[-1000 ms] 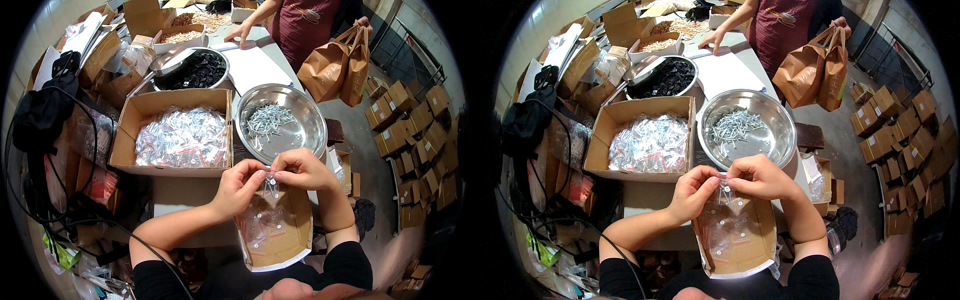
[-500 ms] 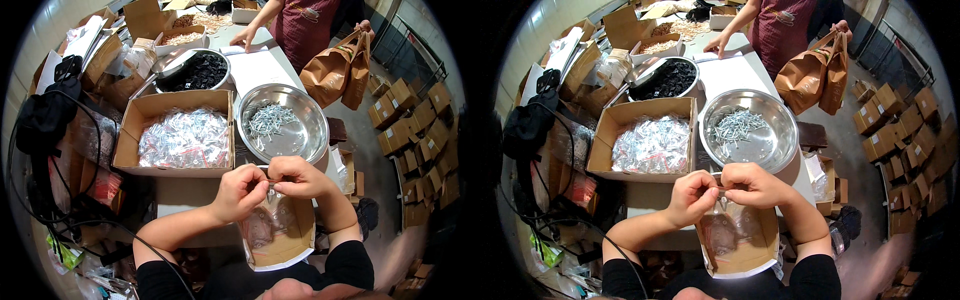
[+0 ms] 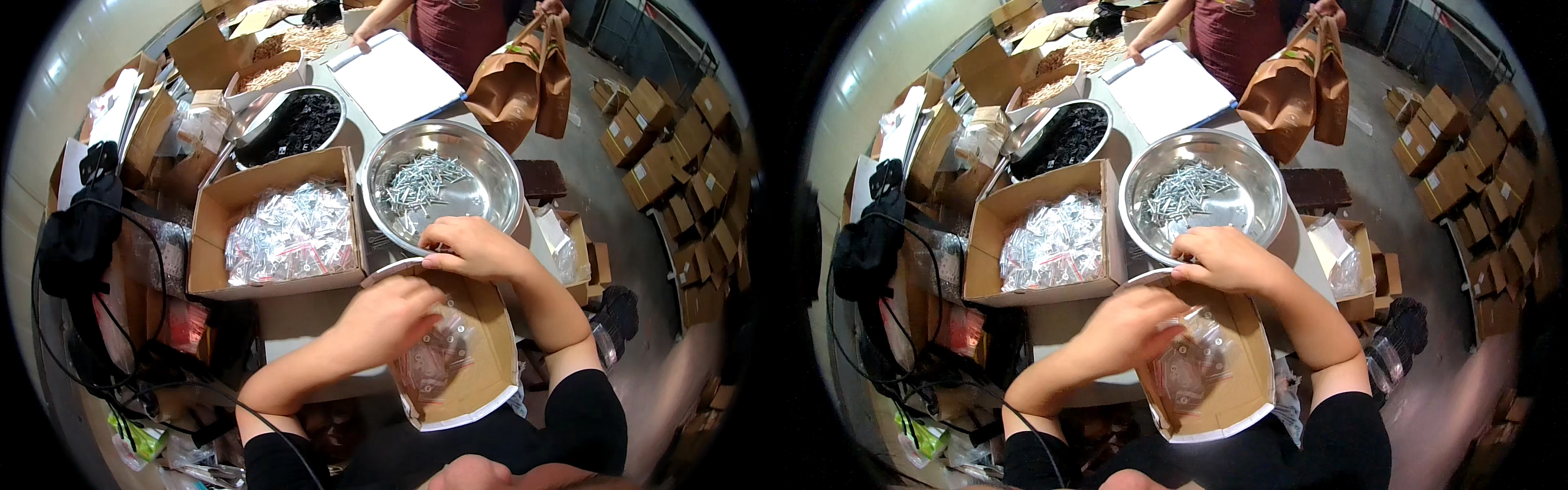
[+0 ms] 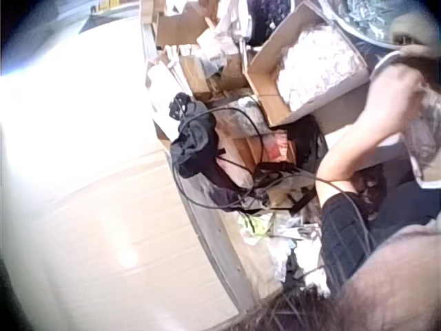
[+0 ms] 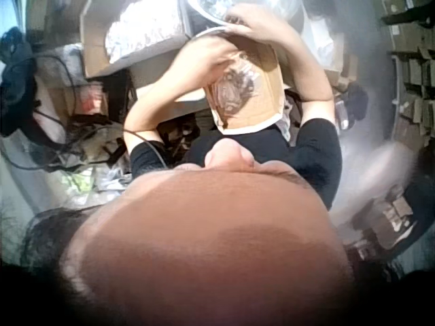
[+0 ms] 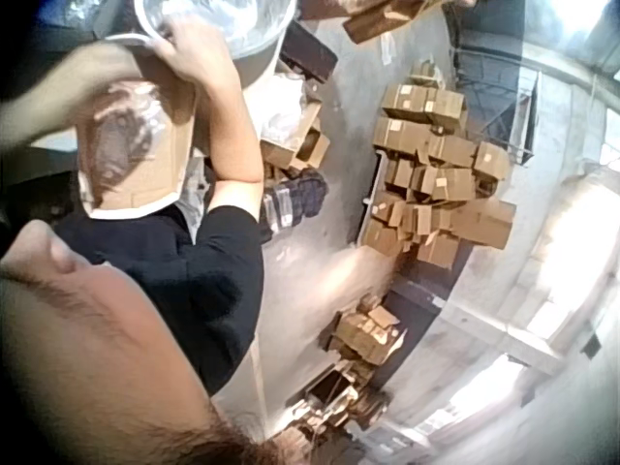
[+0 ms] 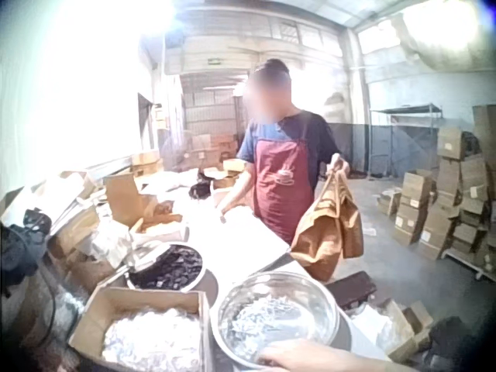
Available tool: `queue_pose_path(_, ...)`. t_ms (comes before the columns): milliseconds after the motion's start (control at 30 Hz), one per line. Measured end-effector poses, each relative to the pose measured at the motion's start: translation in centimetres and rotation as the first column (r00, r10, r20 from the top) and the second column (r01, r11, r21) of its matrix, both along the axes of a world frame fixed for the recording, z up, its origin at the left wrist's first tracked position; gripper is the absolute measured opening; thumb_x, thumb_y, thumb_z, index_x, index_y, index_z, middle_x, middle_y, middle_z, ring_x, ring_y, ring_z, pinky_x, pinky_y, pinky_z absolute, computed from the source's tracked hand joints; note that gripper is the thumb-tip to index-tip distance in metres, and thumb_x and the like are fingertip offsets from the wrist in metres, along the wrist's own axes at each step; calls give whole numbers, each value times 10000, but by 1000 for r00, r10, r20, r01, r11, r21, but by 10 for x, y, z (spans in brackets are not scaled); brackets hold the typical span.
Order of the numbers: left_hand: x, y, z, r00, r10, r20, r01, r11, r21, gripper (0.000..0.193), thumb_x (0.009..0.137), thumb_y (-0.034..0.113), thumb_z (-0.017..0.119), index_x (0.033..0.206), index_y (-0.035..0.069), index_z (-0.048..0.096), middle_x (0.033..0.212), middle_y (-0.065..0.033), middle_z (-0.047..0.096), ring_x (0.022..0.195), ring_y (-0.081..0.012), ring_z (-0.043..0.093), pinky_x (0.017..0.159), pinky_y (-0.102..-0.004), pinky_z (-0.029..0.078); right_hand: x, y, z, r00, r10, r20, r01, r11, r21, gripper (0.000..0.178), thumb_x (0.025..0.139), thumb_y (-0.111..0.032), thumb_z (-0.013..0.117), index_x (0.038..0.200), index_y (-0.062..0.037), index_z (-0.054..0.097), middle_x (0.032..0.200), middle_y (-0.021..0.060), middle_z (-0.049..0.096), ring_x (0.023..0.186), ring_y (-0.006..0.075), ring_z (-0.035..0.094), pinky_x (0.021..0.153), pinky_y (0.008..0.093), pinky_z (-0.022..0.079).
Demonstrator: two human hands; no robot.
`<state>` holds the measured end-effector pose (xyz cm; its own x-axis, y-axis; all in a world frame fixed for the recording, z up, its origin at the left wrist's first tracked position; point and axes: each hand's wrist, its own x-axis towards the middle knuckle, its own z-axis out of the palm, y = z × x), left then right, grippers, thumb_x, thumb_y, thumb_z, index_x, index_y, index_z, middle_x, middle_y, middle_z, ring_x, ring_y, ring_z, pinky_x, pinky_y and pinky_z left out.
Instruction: The person picks individual screws from a metal bowl and places them into small clear plastic bags. They then seal the bags and place them into a cardboard box. The process is repeated continuously throughout the clip.
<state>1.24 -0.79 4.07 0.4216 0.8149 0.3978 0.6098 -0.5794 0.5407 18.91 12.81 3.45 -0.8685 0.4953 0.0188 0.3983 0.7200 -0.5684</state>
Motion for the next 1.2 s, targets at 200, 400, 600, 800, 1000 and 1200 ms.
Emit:
queue_pose_path(200, 39, 1, -29, 841, 31, -540, -200, 945, -258, 212, 848, 216, 643, 897, 10, 626, 896, -147, 647, 836, -303, 646, 700, -387, 542, 3, -6, -2, 999, 31, 12, -31, 1000, 3, 318, 865, -340, 635, 1003, -55, 647, 958, 144, 663, 922, 334, 637, 792, 428, 491)
queue_pose_path(400, 44, 14, -49, 768, -28, -640, -129, 972, -197, 173, 812, 150, 623, 894, 1, 598, 896, -145, 630, 848, -295, 647, 672, -383, 538, 4, -10, 2, 997, 81, 4, -81, 996, -31, 312, 861, -326, 633, 997, -46, 651, 942, 158, 670, 905, 340, 642, 790, 431, 494)
queue_pose_path(600, 21, 15, -18, 984, -24, -175, -37, 941, -337, 102, 798, 56, 662, 856, 17, 588, 849, -139, 649, 786, -283, 649, 701, -377, 522, 5, -2, 6, 968, 50, -245, -81, 989, -121, 276, 878, -276, 609, 995, -30, 654, 902, 157, 677, 835, 303, 653, 749, 383, 510)
queue_pose_path(800, -1, 13, -7, 611, 360, 705, 22, 883, -470, 83, 844, -10, 689, 838, -4, 606, 898, -46, 633, 818, -73, 602, 700, -232, 525, 7, -16, 27, 942, 3, -337, -151, 897, -415, 353, 737, -198, 787, 976, -2, 616, 781, 100, 656, 733, 156, 646, 673, 303, 510)
queue_pose_path(1000, -17, 11, -12, 814, 246, 526, -8, 911, -413, 70, 849, -16, 681, 916, 0, 669, 935, -46, 594, 843, -114, 583, 729, -226, 465, 2, -21, 20, 947, -34, -320, -106, 907, -408, 237, 760, -97, 740, 930, 1, 605, 761, 79, 646, 713, 141, 625, 657, 282, 501)
queue_pose_path(1200, -13, 10, -12, 871, 169, 461, -131, 985, -114, 73, 814, -18, 716, 869, -1, 671, 811, -99, 628, 717, -161, 621, 654, -261, 492, 0, -25, 24, 959, -51, -279, -77, 901, -427, 190, 780, -80, 753, 901, -1, 630, 744, 27, 642, 697, 84, 585, 630, 242, 486)
